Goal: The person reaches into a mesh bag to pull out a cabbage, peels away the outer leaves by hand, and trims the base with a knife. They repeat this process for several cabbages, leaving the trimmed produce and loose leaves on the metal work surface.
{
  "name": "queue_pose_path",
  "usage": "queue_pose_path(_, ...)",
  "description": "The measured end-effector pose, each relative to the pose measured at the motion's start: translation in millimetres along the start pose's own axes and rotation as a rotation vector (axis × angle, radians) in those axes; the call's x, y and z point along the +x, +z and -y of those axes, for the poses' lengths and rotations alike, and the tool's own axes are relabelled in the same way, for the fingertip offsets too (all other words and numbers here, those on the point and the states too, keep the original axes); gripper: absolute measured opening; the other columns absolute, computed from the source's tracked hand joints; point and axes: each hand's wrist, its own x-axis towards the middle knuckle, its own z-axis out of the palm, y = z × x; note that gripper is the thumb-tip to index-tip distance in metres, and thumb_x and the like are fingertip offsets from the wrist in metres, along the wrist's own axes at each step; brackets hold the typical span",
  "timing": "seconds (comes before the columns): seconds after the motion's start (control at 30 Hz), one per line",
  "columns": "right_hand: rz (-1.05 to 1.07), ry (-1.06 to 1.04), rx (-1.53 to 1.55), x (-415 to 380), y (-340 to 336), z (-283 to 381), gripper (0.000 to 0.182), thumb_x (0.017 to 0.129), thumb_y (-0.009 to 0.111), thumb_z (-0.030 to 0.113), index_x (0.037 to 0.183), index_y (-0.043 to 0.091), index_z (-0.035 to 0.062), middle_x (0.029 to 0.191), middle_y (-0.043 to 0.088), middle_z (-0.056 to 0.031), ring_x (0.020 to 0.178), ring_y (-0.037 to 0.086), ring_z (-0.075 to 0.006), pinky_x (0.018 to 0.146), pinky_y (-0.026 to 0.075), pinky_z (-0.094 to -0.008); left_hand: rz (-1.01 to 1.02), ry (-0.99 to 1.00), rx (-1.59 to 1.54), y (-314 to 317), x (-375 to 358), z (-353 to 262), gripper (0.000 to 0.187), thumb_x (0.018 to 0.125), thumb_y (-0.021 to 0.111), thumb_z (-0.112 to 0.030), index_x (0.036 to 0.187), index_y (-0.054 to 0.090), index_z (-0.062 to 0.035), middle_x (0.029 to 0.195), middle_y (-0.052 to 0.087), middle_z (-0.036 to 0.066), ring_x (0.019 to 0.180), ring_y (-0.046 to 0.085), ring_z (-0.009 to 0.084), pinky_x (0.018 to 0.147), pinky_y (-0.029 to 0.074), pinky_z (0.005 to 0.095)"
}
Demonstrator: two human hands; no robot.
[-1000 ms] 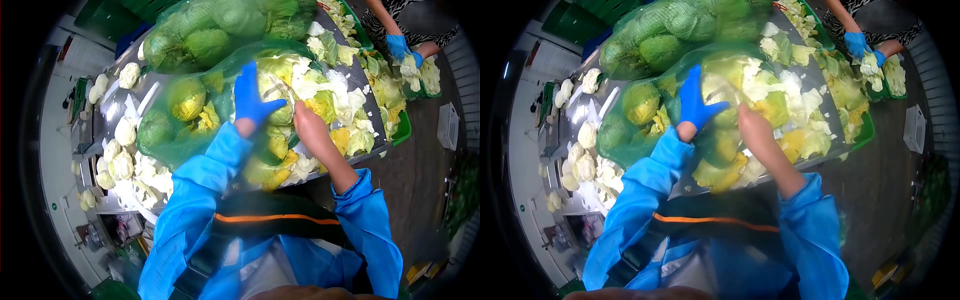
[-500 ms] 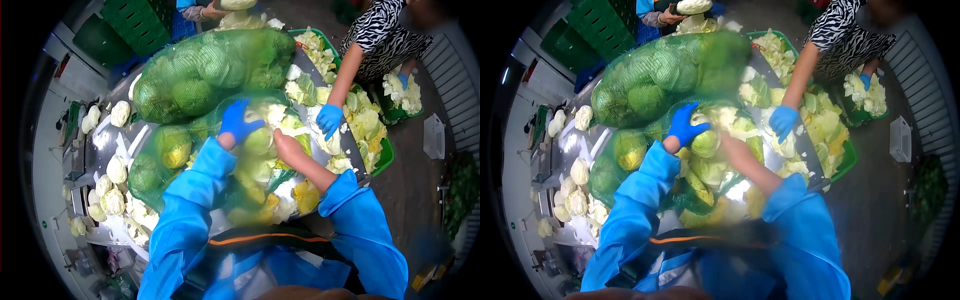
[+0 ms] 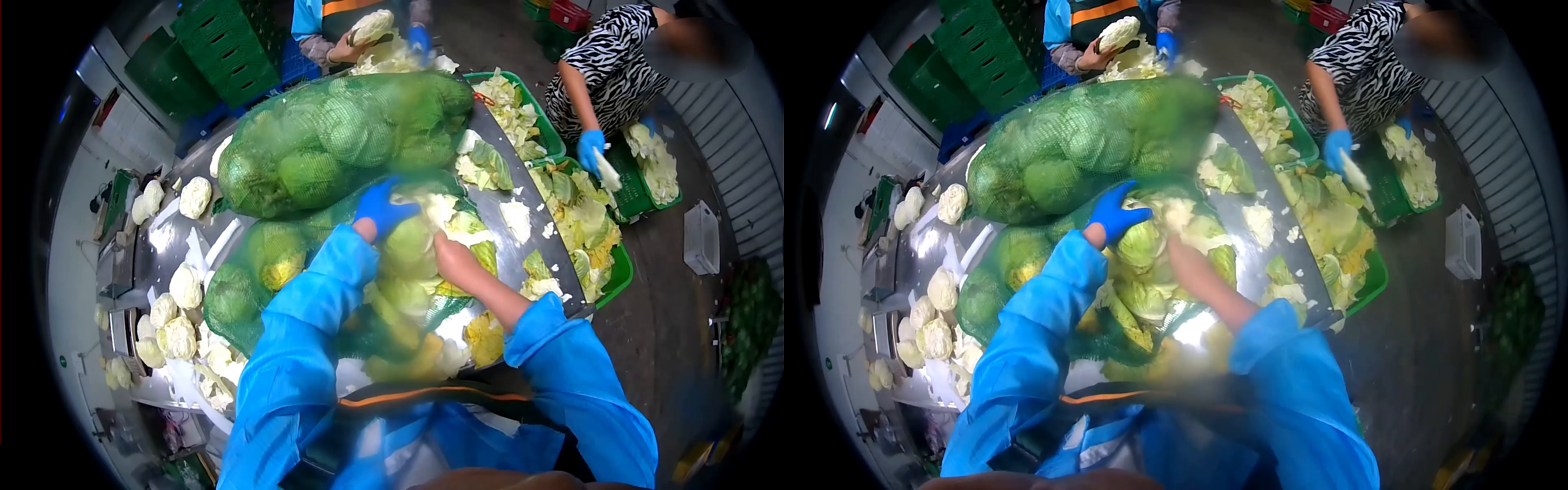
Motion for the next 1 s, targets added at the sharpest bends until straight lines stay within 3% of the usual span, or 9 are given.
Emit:
queue_pose_path(0.1,0.043,-0.021,-0.158,-18.3,-14.8,14.3,0.033,0.097,0.035,0.024,0.120,0.045,0.0008,0.099,0.062,-0.0275,0.093,0.059,-0.0450,0.080,0.046,-0.0499,-0.032,-0.003,0.024,16.0,3.9,17.4,0.079,0.068,0.076,-0.054,0.129,0.056,-0.0074,0.122,0.061,0.020,0.111,0.059,0.0365,0.095,0.047,0.0407)
queue_pose_path(0.2,-0.102,-0.148,-0.103,-14.1,-4.4,-4.7,0.023,0.084,0.047,0.002,0.106,0.042,-0.0015,0.082,0.062,-0.0307,0.081,0.061,-0.0477,0.069,0.047,-0.0550,0.078,-0.041,-0.015,25.8,19.2,25.4,0.075,0.070,0.075,-0.053,0.126,0.059,-0.0057,0.122,0.062,0.019,0.111,0.060,0.0340,0.096,0.046,0.0388)
queue_pose_path(0.27,-0.162,-0.183,-0.099,-8.6,5.4,-13.8,0.026,0.083,0.048,0.001,0.108,0.042,-0.0011,0.082,0.062,-0.0302,0.080,0.061,-0.0479,0.068,0.047,-0.0551,0.174,-0.087,-0.173,13.5,25.1,25.2,0.072,0.071,0.074,-0.053,0.124,0.060,-0.0054,0.121,0.062,0.019,0.111,0.060,0.0322,0.096,0.046,0.0378)
queue_pose_path(0.43,-0.278,-0.260,-0.106,-4.7,32.9,-41.5,0.033,0.081,0.050,0.000,0.113,0.041,-0.0006,0.082,0.062,-0.0291,0.081,0.061,-0.0470,0.068,0.048,-0.0542,0.108,-0.082,-0.190,27.5,35.0,35.4,0.062,0.076,0.076,-0.041,0.124,0.061,-0.0053,0.113,0.066,0.014,0.102,0.063,0.0226,0.091,0.048,0.0330)
queue_pose_path(0.53,-0.221,-0.224,-0.130,-17.3,26.9,-26.9,0.033,0.081,0.050,0.000,0.113,0.040,-0.0007,0.081,0.062,-0.0288,0.081,0.062,-0.0463,0.068,0.048,-0.0534,0.166,-0.061,-0.293,24.6,21.6,40.5,0.061,0.076,0.076,-0.041,0.123,0.061,-0.0052,0.113,0.066,0.014,0.103,0.063,0.0227,0.091,0.048,0.0331)
queue_pose_path(0.7,-0.141,-0.096,-0.166,-3.9,43.8,-48.7,0.026,0.084,0.052,0.005,0.109,0.047,-0.0011,0.086,0.063,-0.0263,0.083,0.063,-0.0426,0.069,0.050,-0.0514,0.154,0.053,-0.017,17.5,-1.4,7.8,0.056,0.077,0.073,-0.041,0.124,0.062,-0.0127,0.118,0.063,0.018,0.108,0.061,0.0295,0.093,0.047,0.0372)
queue_pose_path(0.8,-0.055,-0.010,-0.100,0.7,37.6,-46.4,0.022,0.085,0.054,0.009,0.104,0.053,-0.0016,0.090,0.064,-0.0257,0.085,0.064,-0.0406,0.071,0.051,-0.0497,0.038,0.127,-0.154,16.4,-17.6,16.2,0.054,0.078,0.072,-0.040,0.126,0.062,-0.0168,0.121,0.061,0.018,0.112,0.058,0.0313,0.097,0.045,0.0392)
queue_pose_path(0.93,0.055,0.037,-0.032,-10.6,12.4,-24.4,0.027,0.083,0.057,0.014,0.106,0.053,-0.0003,0.099,0.063,-0.0281,0.094,0.061,-0.0434,0.082,0.048,-0.0513,-0.036,0.175,-0.358,-1.2,-54.0,38.2,0.077,0.076,0.076,-0.031,0.142,0.043,-0.0086,0.132,0.054,0.018,0.123,0.051,0.0286,0.104,0.039,0.0395)
queue_pose_path(1.0,0.001,-0.020,-0.179,-14.9,16.3,-17.4,0.025,0.083,0.056,0.012,0.104,0.055,-0.0011,0.095,0.064,-0.0270,0.091,0.062,-0.0423,0.080,0.049,-0.0504,0.006,0.014,-0.323,-10.7,-78.4,46.8,0.086,0.075,0.078,-0.028,0.145,0.035,-0.0033,0.137,0.049,0.020,0.127,0.048,0.0278,0.105,0.039,0.0380)
